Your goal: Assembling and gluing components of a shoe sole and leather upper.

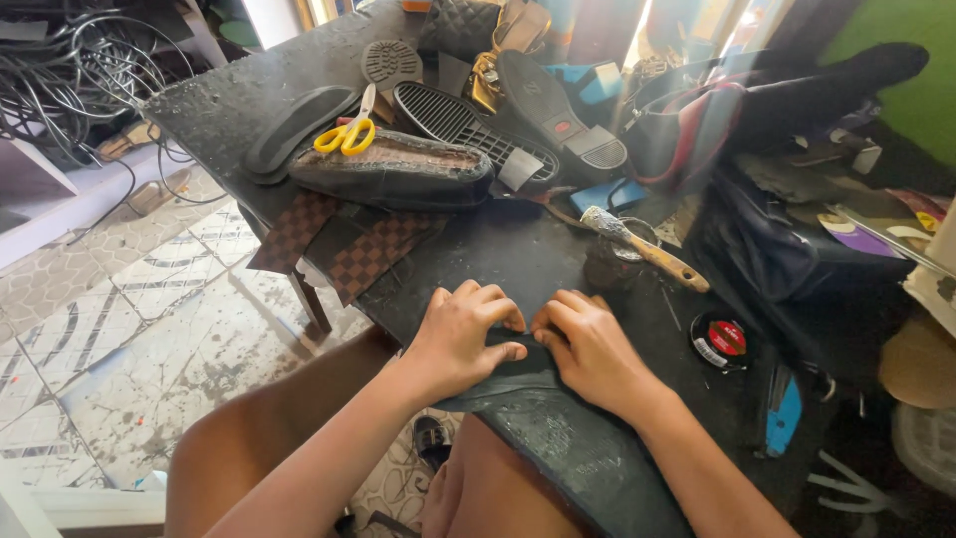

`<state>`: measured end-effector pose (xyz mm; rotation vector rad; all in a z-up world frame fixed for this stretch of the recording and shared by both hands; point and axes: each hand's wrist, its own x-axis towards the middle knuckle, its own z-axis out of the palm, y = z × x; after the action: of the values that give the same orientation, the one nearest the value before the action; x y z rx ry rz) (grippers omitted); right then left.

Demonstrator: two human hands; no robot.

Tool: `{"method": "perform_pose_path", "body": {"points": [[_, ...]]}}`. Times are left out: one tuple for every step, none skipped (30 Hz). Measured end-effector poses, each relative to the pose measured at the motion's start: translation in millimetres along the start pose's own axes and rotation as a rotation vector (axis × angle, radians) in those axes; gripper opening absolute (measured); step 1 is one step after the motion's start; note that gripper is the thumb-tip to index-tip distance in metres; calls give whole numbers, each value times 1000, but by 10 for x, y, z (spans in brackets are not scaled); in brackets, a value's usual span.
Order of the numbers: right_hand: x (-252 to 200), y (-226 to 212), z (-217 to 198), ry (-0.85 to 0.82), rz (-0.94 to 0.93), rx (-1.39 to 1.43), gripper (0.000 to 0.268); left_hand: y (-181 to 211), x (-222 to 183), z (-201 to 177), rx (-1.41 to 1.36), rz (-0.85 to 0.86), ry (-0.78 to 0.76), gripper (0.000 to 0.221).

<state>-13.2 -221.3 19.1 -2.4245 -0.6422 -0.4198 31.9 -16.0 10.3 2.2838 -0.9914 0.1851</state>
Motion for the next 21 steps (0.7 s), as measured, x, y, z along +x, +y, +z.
{"method": "perform_pose_path", "body": {"points": [[6, -18, -5, -3, 2, 2, 6, 3, -3, -9, -2, -3, -2, 29], [15, -39, -10, -3, -34, -35, 8, 5, -7, -22, -13, 7, 1, 29], [25, -59, -15, -4, -70, -71, 11, 8, -10, -35, -23, 16, 4, 28], [23, -63, -14, -7, -65, -69, 11, 2, -11, -37, -27, 13, 0, 28], [20, -66, -13, -12, -97, -89, 14, -3, -13, -39, -44, 25, 5, 27], [22, -68, -20, -17, -130, -110, 18, -7, -7, -42, -62, 38, 11, 27], [15, -74, -23, -20, -126, -109, 18, -9, -15, -47, -65, 36, 8, 27], [16, -76, -32, -29, -154, -116, 21, -13, -14, -55, -66, 53, 10, 27], [17, -79, -42, -38, -182, -123, 24, -16, -14, -63, -67, 69, 12, 27], [25, -80, -49, -40, -180, -124, 24, -10, -11, -72, -70, 69, 11, 27], [31, -82, -57, -51, -200, -132, 27, -4, -10, -81, -72, 72, 11, 27], [29, -87, -63, -63, -220, -138, 30, 7, -18, -87, -75, 72, 10, 28], [24, -85, -68, -67, -217, -137, 30, 1, -18, -83, -79, 69, 9, 28], [19, -88, -67, -70, -234, -145, 31, -6, -25, -84, -85, 96, 27, 26], [12, -92, -67, -72, -252, -152, 33, -10, -33, -85, -91, 122, 45, 24], [12, -83, -63, -70, -250, -151, 33, -15, -33, -83, -90, 122, 42, 24], [10, -76, -61, -68, -268, -157, 32, -18, -33, -80, -73, 138, 50, 22], [-3, -73, -66, -67, -285, -163, 31, -12, -38, -70, -59, 154, 58, 20], [-14, -84, -70, -68, -281, -163, 31, -19, -61, -62, -63, 155, 55, 20], [-17, -85, -81, -78, -296, -166, 29, -28, -72, -51, -47, 173, 71, 17], [-20, -88, -93, -87, -312, -169, 26, -36, -84, -41, -32, 191, 88, 14]]}}
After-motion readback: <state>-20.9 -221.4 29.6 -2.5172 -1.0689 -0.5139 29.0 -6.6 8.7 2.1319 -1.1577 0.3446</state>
